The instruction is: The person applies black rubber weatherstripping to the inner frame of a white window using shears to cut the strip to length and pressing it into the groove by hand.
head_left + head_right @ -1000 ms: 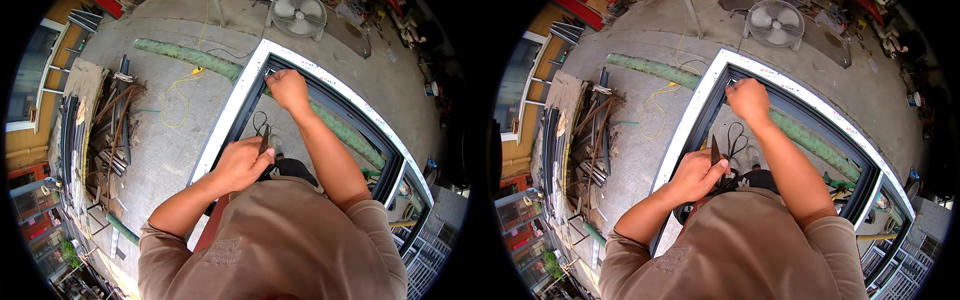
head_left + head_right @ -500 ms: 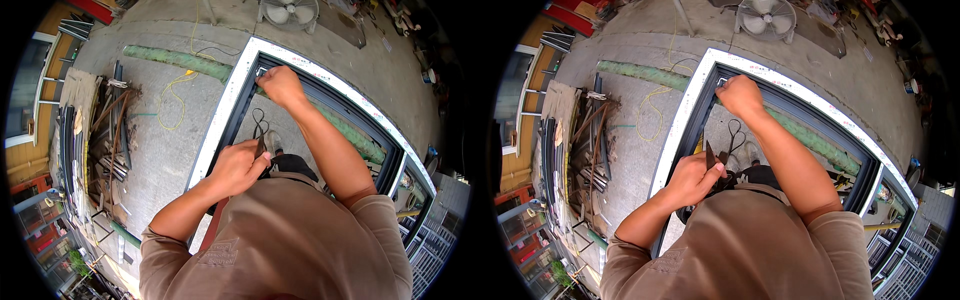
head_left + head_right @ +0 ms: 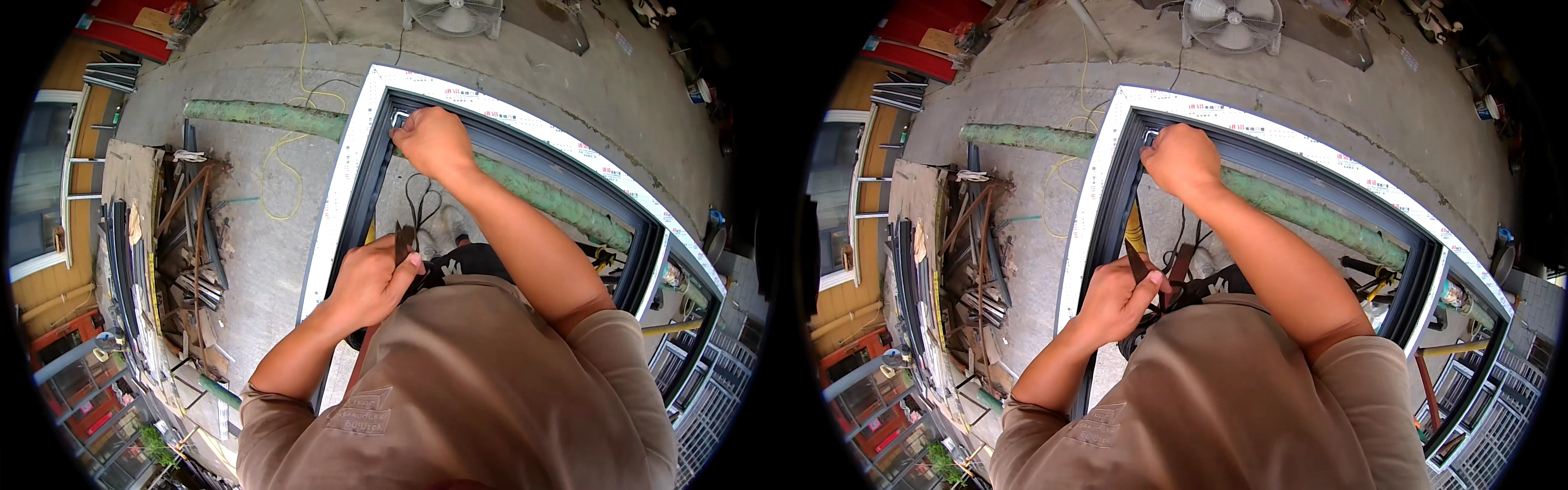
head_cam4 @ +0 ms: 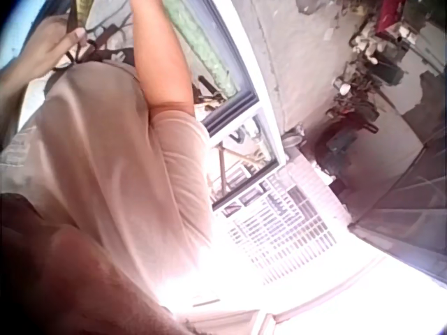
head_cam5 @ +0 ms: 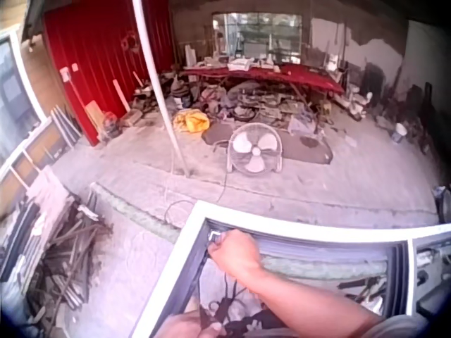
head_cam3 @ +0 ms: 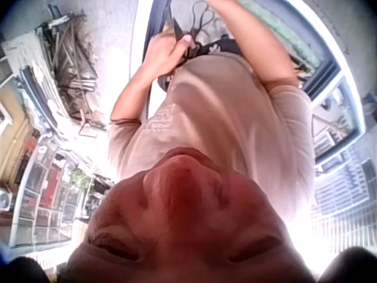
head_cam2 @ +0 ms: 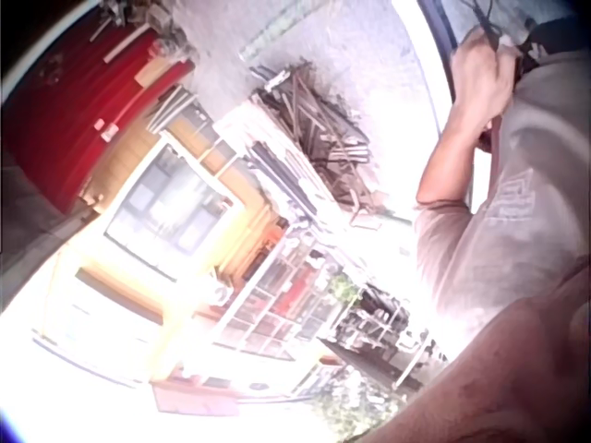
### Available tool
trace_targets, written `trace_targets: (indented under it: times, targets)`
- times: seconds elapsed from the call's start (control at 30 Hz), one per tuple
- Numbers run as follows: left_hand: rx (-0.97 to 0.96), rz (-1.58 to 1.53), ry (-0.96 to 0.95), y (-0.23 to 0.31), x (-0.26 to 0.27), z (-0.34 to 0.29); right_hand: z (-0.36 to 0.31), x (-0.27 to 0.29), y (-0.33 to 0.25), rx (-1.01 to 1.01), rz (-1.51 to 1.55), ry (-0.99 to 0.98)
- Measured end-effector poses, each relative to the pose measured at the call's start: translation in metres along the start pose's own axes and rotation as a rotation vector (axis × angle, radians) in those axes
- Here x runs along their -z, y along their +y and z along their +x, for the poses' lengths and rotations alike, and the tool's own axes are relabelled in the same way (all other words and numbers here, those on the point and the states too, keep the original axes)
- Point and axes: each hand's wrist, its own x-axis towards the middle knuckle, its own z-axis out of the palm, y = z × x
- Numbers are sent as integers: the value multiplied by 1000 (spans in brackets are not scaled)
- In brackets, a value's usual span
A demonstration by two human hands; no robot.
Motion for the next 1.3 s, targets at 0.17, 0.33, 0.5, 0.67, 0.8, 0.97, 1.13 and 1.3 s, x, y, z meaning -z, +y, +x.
trace_targets:
  times: [0.17, 0.33, 0.5, 0.67, 0.8, 0.97, 1.13, 1.3]
  targets:
    - [62, 31, 28, 3, 1, 1, -4, -5, 0, 55, -13, 124]
    - [34, 22, 44, -1, 2, 0, -12, -8, 10, 196, 71, 195]
    - [2, 30, 52, -2, 0, 1, -40, -19, 28, 466, 48, 414]
    - [73, 60, 40, 2, 2, 1, -43, -22, 31, 561, -318, 379]
    - [107, 77, 41, 2, 0, 3, -39, -19, 33, 576, -295, 357]
    - [202, 6, 9, 6, -1, 8, -35, -19, 38, 644, -296, 350]
    - [30, 121, -24, 18, -16, 23, -33, -15, 40, 642, -209, 325]
    - [56, 141, -44, 14, -23, 44, -32, -16, 38, 617, -260, 276]
